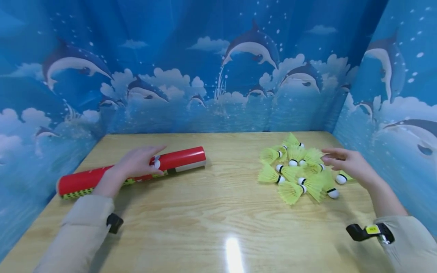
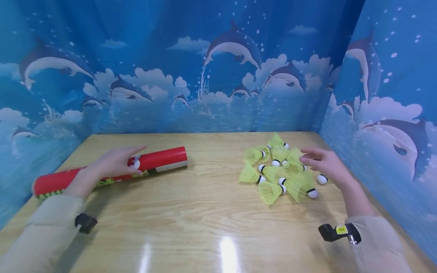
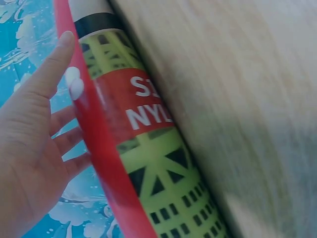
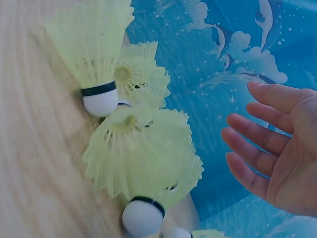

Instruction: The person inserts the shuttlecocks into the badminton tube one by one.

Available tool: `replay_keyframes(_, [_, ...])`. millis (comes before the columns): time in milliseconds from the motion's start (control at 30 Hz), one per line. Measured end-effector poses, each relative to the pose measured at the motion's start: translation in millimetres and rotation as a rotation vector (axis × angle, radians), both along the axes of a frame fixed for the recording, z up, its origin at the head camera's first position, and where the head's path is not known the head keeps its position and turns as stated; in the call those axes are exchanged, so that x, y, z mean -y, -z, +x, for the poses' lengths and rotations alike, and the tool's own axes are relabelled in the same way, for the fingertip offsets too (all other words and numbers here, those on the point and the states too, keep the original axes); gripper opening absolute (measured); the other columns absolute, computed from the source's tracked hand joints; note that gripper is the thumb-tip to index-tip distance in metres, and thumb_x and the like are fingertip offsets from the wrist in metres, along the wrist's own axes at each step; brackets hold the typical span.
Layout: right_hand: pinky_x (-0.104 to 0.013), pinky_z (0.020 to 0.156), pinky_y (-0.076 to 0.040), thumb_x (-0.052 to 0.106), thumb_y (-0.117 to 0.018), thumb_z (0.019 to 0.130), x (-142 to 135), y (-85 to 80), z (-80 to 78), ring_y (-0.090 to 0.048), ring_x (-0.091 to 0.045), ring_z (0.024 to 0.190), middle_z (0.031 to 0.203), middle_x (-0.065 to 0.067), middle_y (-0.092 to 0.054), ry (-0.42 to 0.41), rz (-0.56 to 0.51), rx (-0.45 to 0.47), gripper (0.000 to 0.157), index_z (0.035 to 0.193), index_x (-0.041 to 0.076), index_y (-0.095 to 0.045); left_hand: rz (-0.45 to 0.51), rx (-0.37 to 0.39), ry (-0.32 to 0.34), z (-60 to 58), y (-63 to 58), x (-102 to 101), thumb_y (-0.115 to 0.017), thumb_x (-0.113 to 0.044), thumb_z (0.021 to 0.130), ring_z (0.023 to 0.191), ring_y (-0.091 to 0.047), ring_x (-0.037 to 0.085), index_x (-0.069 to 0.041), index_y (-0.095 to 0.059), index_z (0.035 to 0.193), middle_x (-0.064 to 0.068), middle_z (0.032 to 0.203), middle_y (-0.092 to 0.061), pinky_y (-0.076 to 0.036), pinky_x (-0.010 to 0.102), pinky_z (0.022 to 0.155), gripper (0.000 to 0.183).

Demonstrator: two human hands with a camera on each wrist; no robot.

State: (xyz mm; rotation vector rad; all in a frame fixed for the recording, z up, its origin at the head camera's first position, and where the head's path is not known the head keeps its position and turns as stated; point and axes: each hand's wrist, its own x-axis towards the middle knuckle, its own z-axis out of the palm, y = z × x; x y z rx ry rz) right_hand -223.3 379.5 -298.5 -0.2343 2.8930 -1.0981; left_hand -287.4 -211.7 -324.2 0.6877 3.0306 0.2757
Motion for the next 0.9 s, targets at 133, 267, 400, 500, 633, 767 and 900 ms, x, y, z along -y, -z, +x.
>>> replay_keyframes(133, [-0.038, 0.075, -0.053, 0.035, -0.05, 0.095, -9, 8.1, 6.1, -0.054, 0.01, 0.086, 0.126, -0.027, -0.049, 0.009, -0.029, 0.021, 0.059, 0.138, -0.004, -0.037, 0.004, 0.002, -0.007, 4.7, 5.1, 4, -0.08, -0.041, 0.068, 0.118, -0.043, 0.038, -0.009, -0.035, 0.143, 0.02, 0.135, -0.046, -0.039, 0.057, 0.091, 0.093])
replay_keyframes(267, [-0.038, 0.073, -0.053, 0.032, -0.052, 0.095, -18, 17.0, 10.9, -0.055, 0.008, 0.087, 0.122, -0.018, -0.055, 0.005, -0.038, 0.026, 0.058, 0.137, -0.005, -0.038, 0.0, 0.011, -0.008, 6.5, 8.3, 5, -0.082, -0.039, 0.067, 0.112, -0.047, 0.035, -0.009, -0.038, 0.141, 0.019, 0.13, -0.05, -0.043, 0.055, 0.087, 0.091])
replay_keyframes(400, [-0.034, 0.074, -0.053, 0.029, -0.051, 0.096, -28, 24.2, 15.1, -0.055, 0.008, 0.088, 0.124, -0.023, -0.052, -0.007, -0.038, 0.037, 0.057, 0.137, -0.008, -0.035, -0.012, 0.023, -0.021, 5.5, 10.5, 5, -0.083, -0.036, 0.067, 0.109, -0.048, 0.034, -0.01, -0.039, 0.141, 0.018, 0.126, -0.052, -0.043, 0.054, 0.085, 0.09])
replay_keyframes(500, [-0.034, 0.074, -0.053, 0.029, -0.05, 0.097, -33, 28.7, 17.3, -0.054, 0.01, 0.089, 0.127, -0.031, -0.047, -0.01, -0.025, 0.057, 0.058, 0.138, -0.009, -0.032, -0.016, 0.029, -0.035, 4.7, 11.6, 4, -0.083, -0.033, 0.066, 0.11, -0.047, 0.035, -0.01, -0.038, 0.141, 0.019, 0.127, -0.051, -0.042, 0.056, 0.085, 0.091])
replay_keyframes(633, [-0.035, 0.075, -0.053, 0.029, -0.049, 0.097, -37, 34.0, 17.9, -0.051, 0.013, 0.089, 0.129, -0.033, -0.044, -0.026, -0.012, 0.091, 0.059, 0.139, -0.009, -0.03, -0.018, 0.034, -0.043, 4.7, 12.6, 3, -0.085, -0.03, 0.064, 0.112, -0.045, 0.037, -0.01, -0.037, 0.142, 0.02, 0.128, -0.049, -0.041, 0.058, 0.085, 0.093])
replay_keyframes(767, [-0.035, 0.074, -0.053, 0.027, -0.049, 0.097, -37, 38.6, 15.7, -0.051, 0.01, 0.092, 0.127, -0.035, -0.045, -0.045, 0.007, 0.111, 0.059, 0.14, -0.009, -0.029, -0.018, 0.031, -0.034, 4.1, 13.8, 3, -0.085, -0.029, 0.064, 0.112, -0.045, 0.037, -0.009, -0.037, 0.142, 0.02, 0.128, -0.049, -0.042, 0.058, 0.085, 0.093])
replay_keyframes(900, [-0.039, 0.075, -0.053, 0.026, -0.05, 0.097, -38, 42.3, 13.9, -0.057, -0.024, 0.106, 0.128, -0.036, -0.043, -0.061, 0.015, 0.12, 0.059, 0.14, -0.008, -0.027, -0.015, 0.023, -0.015, 2.1, 15.2, 2, -0.085, -0.03, 0.065, 0.11, -0.046, 0.037, -0.009, -0.038, 0.141, 0.019, 0.127, -0.05, -0.042, 0.057, 0.084, 0.092])
